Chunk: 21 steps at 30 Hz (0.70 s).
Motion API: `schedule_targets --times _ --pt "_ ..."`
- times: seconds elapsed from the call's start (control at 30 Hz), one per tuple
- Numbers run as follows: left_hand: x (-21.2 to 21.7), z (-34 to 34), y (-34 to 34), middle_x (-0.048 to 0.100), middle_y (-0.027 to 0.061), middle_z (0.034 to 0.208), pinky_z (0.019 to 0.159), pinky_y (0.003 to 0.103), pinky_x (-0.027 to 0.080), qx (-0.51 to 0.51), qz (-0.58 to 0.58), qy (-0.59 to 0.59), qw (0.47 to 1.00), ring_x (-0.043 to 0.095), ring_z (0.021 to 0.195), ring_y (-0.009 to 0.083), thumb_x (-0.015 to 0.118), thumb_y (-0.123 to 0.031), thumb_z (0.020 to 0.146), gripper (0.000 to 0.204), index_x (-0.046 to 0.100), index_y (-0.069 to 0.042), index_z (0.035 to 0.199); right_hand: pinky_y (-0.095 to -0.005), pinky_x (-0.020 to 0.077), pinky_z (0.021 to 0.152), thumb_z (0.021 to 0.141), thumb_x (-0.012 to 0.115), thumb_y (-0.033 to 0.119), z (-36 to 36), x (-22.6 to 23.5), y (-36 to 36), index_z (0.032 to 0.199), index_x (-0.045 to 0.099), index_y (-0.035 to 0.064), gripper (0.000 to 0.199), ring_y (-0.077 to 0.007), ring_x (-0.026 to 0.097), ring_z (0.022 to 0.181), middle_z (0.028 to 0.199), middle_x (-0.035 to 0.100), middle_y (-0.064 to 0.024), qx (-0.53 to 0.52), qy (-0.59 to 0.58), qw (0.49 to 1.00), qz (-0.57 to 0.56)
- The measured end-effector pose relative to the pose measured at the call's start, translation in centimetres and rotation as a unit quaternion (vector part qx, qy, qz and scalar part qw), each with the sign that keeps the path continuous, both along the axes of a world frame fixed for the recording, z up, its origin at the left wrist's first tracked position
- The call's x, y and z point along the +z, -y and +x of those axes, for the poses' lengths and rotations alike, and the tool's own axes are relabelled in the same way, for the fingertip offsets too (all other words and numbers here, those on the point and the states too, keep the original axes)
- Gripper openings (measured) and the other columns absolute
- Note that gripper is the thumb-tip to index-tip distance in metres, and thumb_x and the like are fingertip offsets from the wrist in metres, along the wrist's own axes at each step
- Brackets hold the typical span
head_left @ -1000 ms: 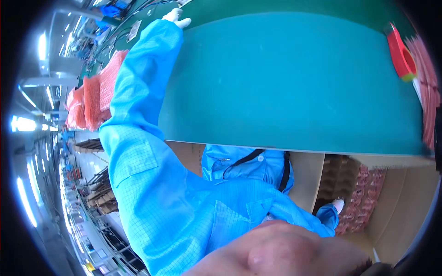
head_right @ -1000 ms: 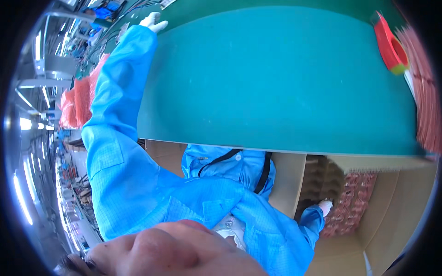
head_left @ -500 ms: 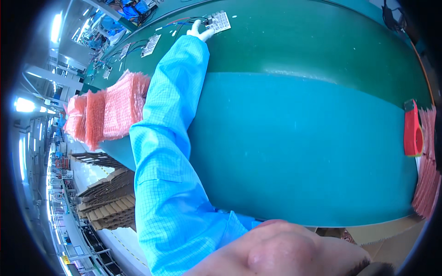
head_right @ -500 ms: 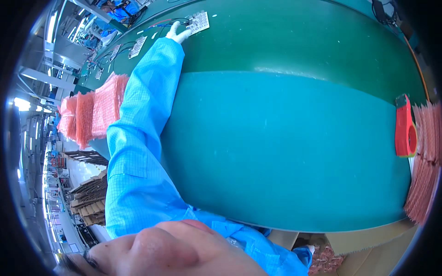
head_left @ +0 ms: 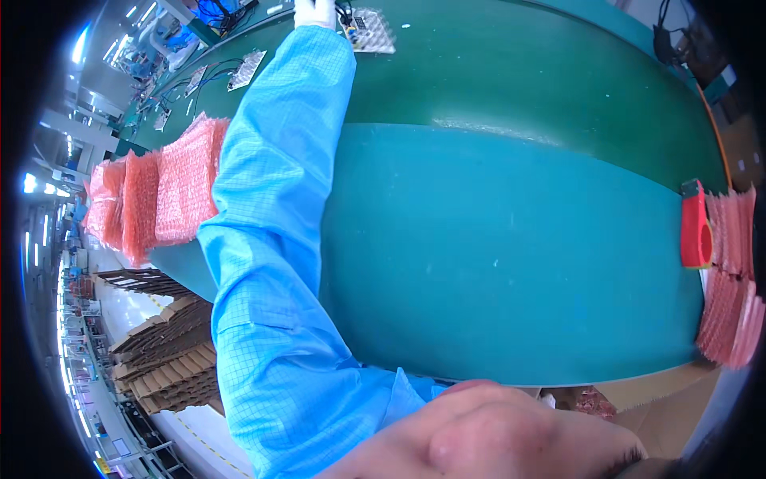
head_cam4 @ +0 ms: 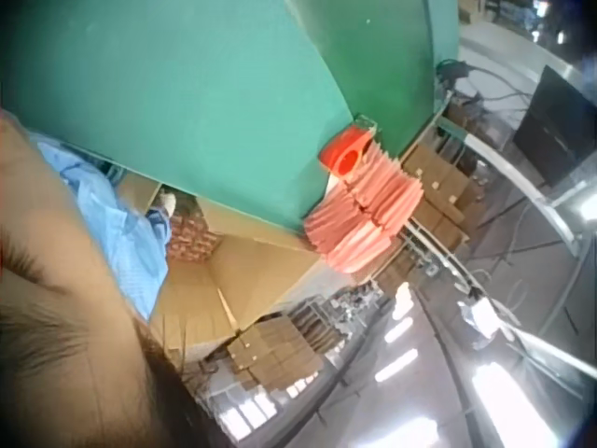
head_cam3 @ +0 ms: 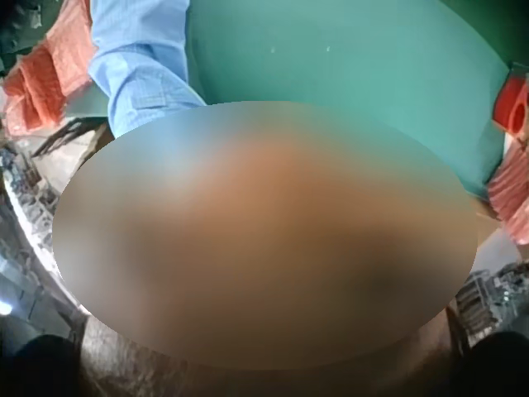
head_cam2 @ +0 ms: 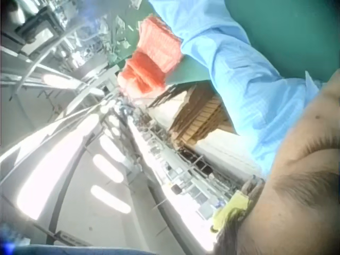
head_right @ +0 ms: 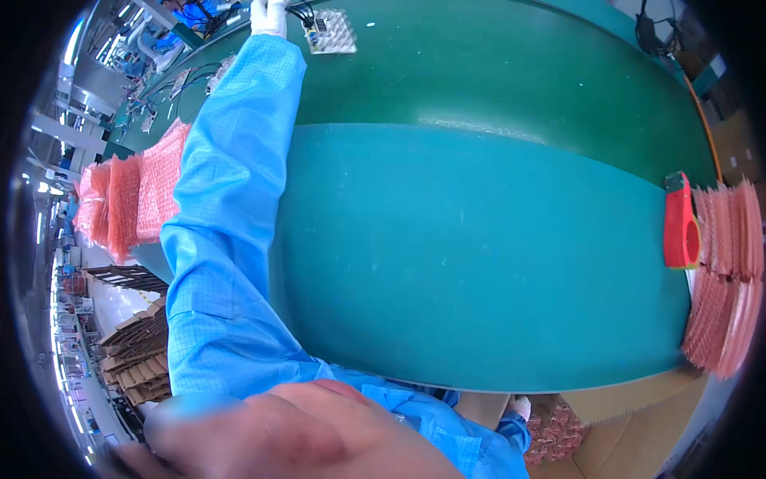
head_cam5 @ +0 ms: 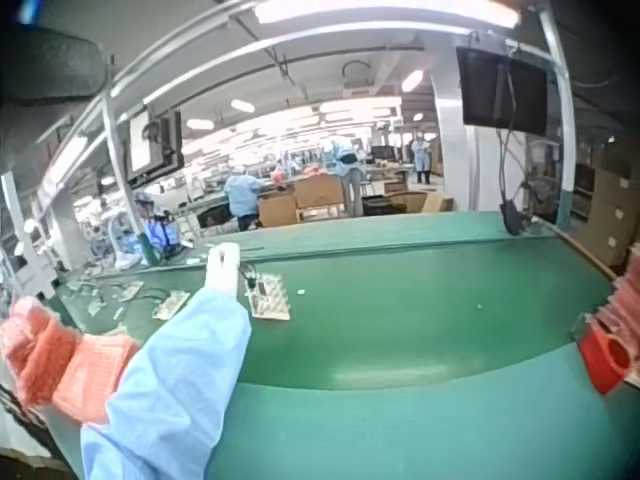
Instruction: Inspect, bubble-wrap, and pack circuit boards into a shipping box.
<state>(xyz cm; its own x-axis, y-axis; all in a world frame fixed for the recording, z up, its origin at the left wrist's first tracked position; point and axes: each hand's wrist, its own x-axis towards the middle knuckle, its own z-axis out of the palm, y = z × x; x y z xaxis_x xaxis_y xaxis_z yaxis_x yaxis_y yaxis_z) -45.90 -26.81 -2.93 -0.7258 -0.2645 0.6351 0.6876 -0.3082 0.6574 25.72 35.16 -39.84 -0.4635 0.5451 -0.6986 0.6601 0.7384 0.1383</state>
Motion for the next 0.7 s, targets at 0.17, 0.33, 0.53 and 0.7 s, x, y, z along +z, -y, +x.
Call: schedule_targets --times 0.17,0.33,0.53,0.7 --pt "8.5 9.6 -3.2 0.054 0.0024 0.076 0.059 0.027 0.042 0.109 -0.126 0.104 0.981 0.051 0.067 0.013 0.054 -0.024 0.085 0.02 0.053 -0.006 0.093 -0.0505 0.047 0.07 0.082 0.046 0.044 -10.4 10.0 5.1 0.081 0.062 0.0036 0.043 -0.0407 0.058 0.08 0.084 0.061 -0.0232 0.172 -0.203 0.963 -0.03" --pt "7.7 15.3 -6.5 0.056 0.0047 0.081 0.06 0.027 0.045 -0.552 0.015 0.067 0.831 0.054 0.07 0.014 0.054 -0.024 0.086 0.021 0.052 -0.005 0.095 -0.0393 0.0487 0.056 0.081 0.053 0.031 -16.6 27.7 11.6 0.07 0.062 0.0036 0.031 -0.0312 0.059 0.059 0.062 0.059 -0.0173 0.319 -0.149 0.907 -0.233" --pt "10.8 33.4 -11.4 0.056 0.0042 0.089 0.072 0.025 0.045 -0.223 -0.359 0.203 0.883 0.055 0.08 0.0113 0.055 -0.027 0.086 0.028 0.052 -0.002 0.099 -0.0201 0.0367 0.045 0.078 0.053 0.006 -20.1 40.4 18.3 0.108 0.056 -0.0014 0.032 -0.0055 0.047 0.051 0.068 0.056 -0.0026 0.099 -0.33 0.761 -0.549" --pt "8.3 38.6 -14.4 0.057 0.0137 0.098 0.078 0.031 0.044 -0.179 -0.55 0.073 0.812 0.056 0.091 0.0228 0.054 -0.044 0.081 0.049 0.056 -0.001 0.105 -0.02 0.0346 0.049 0.079 0.059 0.02 -27.2 40.1 26.4 0.117 0.05 0.0017 0.043 -0.0044 0.043 0.058 0.067 0.048 0.0026 0.22 -0.377 0.75 -0.497"
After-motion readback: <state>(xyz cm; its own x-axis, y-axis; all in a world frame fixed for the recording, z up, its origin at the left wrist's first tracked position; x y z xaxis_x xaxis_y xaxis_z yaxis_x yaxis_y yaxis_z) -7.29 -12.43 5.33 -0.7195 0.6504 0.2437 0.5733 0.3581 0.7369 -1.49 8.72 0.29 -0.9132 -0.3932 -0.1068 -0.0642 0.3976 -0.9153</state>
